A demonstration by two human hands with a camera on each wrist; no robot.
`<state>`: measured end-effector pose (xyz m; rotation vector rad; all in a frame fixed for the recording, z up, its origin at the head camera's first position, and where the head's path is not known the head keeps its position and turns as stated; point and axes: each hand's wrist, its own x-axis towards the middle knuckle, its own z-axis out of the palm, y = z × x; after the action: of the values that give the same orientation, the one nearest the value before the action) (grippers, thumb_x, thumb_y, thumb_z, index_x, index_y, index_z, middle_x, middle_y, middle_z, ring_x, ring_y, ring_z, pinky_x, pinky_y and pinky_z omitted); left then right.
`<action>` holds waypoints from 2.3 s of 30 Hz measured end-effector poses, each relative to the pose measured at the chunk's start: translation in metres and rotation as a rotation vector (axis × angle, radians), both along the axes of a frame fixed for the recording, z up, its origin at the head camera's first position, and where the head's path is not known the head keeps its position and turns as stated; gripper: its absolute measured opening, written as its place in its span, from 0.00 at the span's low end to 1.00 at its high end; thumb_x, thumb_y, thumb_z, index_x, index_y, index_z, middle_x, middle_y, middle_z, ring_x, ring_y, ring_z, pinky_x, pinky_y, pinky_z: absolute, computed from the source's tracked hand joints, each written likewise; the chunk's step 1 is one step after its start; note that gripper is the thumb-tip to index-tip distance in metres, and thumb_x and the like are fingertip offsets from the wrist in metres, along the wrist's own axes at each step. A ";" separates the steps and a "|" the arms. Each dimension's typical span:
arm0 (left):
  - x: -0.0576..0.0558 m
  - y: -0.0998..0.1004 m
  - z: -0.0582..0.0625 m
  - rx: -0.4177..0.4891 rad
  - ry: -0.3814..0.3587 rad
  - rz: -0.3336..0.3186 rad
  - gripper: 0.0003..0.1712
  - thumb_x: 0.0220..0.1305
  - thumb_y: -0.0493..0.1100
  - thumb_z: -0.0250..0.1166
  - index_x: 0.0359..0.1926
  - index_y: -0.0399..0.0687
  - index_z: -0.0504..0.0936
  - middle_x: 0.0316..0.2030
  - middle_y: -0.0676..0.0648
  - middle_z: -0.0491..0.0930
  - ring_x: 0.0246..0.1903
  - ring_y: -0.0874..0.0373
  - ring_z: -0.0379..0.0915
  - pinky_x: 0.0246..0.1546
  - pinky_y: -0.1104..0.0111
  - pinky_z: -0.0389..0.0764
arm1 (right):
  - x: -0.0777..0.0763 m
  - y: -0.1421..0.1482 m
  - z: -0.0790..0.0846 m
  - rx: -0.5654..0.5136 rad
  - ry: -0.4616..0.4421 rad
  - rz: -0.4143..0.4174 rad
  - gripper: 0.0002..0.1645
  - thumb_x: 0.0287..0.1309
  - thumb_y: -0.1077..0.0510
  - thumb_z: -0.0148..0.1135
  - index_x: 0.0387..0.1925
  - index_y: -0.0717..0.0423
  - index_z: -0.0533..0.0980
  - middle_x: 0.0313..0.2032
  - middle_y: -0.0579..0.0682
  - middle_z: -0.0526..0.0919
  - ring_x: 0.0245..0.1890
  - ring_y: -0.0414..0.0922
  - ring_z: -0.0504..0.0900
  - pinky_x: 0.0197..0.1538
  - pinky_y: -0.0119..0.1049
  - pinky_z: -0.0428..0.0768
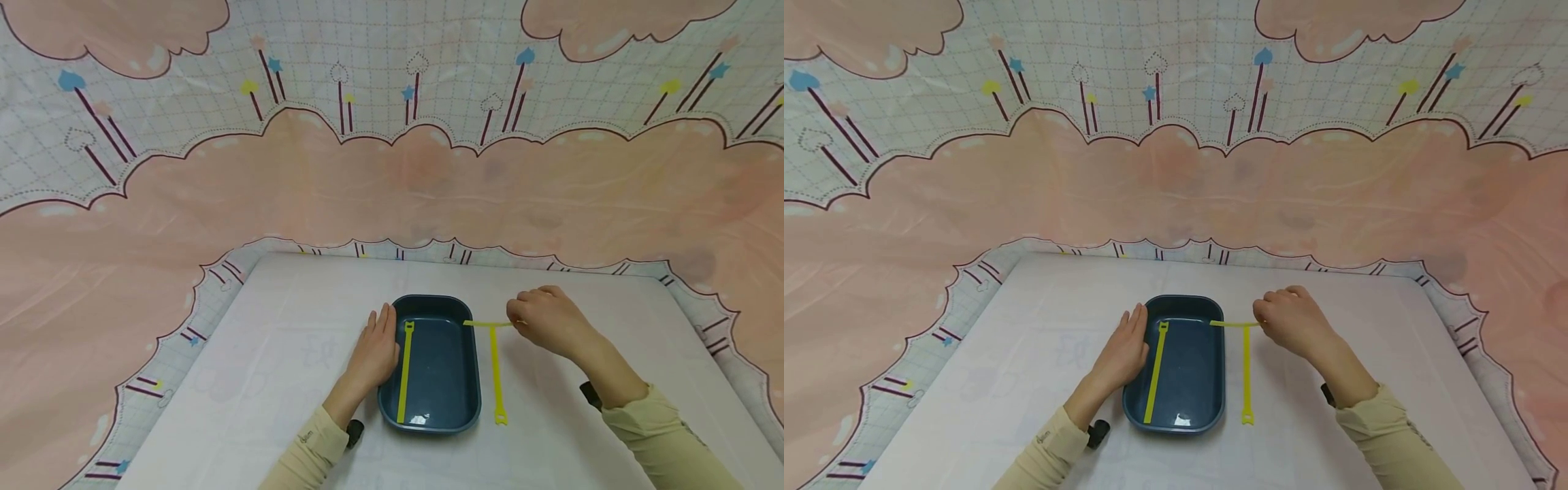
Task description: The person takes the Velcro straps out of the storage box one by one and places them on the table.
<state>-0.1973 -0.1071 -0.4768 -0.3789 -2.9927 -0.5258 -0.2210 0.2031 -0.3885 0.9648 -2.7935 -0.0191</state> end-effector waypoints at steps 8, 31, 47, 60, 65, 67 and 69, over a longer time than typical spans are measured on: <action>0.000 0.000 0.001 0.008 0.006 -0.005 0.34 0.69 0.37 0.56 0.71 0.28 0.57 0.72 0.32 0.55 0.70 0.33 0.51 0.64 0.46 0.64 | 0.004 0.004 0.001 -0.074 -0.088 -0.094 0.08 0.50 0.62 0.71 0.27 0.50 0.78 0.24 0.41 0.81 0.26 0.41 0.79 0.56 0.65 0.67; 0.001 -0.001 -0.001 -0.002 0.024 -0.007 0.34 0.68 0.37 0.56 0.71 0.28 0.58 0.72 0.32 0.56 0.69 0.33 0.52 0.64 0.47 0.64 | 0.013 0.017 -0.037 -0.411 -0.624 -0.348 0.10 0.64 0.59 0.59 0.29 0.62 0.78 0.23 0.49 0.80 0.22 0.42 0.75 0.26 0.36 0.73; 0.000 0.000 -0.002 0.011 0.017 -0.004 0.34 0.68 0.37 0.55 0.71 0.29 0.57 0.72 0.33 0.55 0.70 0.33 0.51 0.64 0.46 0.63 | 0.016 0.010 -0.067 -0.421 -0.735 -0.470 0.10 0.61 0.59 0.60 0.25 0.60 0.79 0.17 0.48 0.77 0.18 0.41 0.74 0.24 0.33 0.72; -0.001 0.000 -0.002 -0.001 0.040 -0.006 0.34 0.68 0.37 0.57 0.71 0.28 0.58 0.71 0.32 0.56 0.69 0.33 0.53 0.63 0.46 0.65 | 0.013 0.014 -0.080 -0.401 -0.704 -0.445 0.13 0.59 0.60 0.61 0.19 0.57 0.77 0.14 0.46 0.76 0.15 0.40 0.71 0.22 0.32 0.67; -0.001 0.000 -0.001 0.002 0.035 -0.004 0.35 0.68 0.37 0.56 0.71 0.28 0.57 0.71 0.32 0.56 0.69 0.33 0.53 0.63 0.46 0.64 | 0.013 0.018 -0.083 -0.398 -0.665 -0.403 0.14 0.58 0.61 0.61 0.18 0.57 0.78 0.13 0.46 0.76 0.14 0.40 0.71 0.22 0.33 0.69; -0.001 0.000 -0.001 0.003 0.032 -0.005 0.35 0.68 0.37 0.56 0.71 0.28 0.57 0.72 0.32 0.55 0.69 0.32 0.52 0.64 0.46 0.64 | 0.012 0.018 -0.084 -0.390 -0.669 -0.416 0.13 0.58 0.60 0.61 0.18 0.57 0.78 0.13 0.46 0.76 0.14 0.40 0.72 0.22 0.33 0.70; -0.001 0.000 -0.001 0.002 0.031 -0.005 0.35 0.68 0.37 0.56 0.71 0.28 0.57 0.71 0.32 0.56 0.69 0.33 0.53 0.64 0.46 0.64 | 0.011 0.018 -0.085 -0.380 -0.672 -0.432 0.13 0.58 0.60 0.62 0.18 0.56 0.78 0.14 0.46 0.76 0.15 0.40 0.72 0.22 0.33 0.70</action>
<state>-0.1983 -0.1068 -0.4775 -0.3905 -2.9624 -0.5185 -0.2096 0.2213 -0.4731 0.2879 -3.3413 0.8911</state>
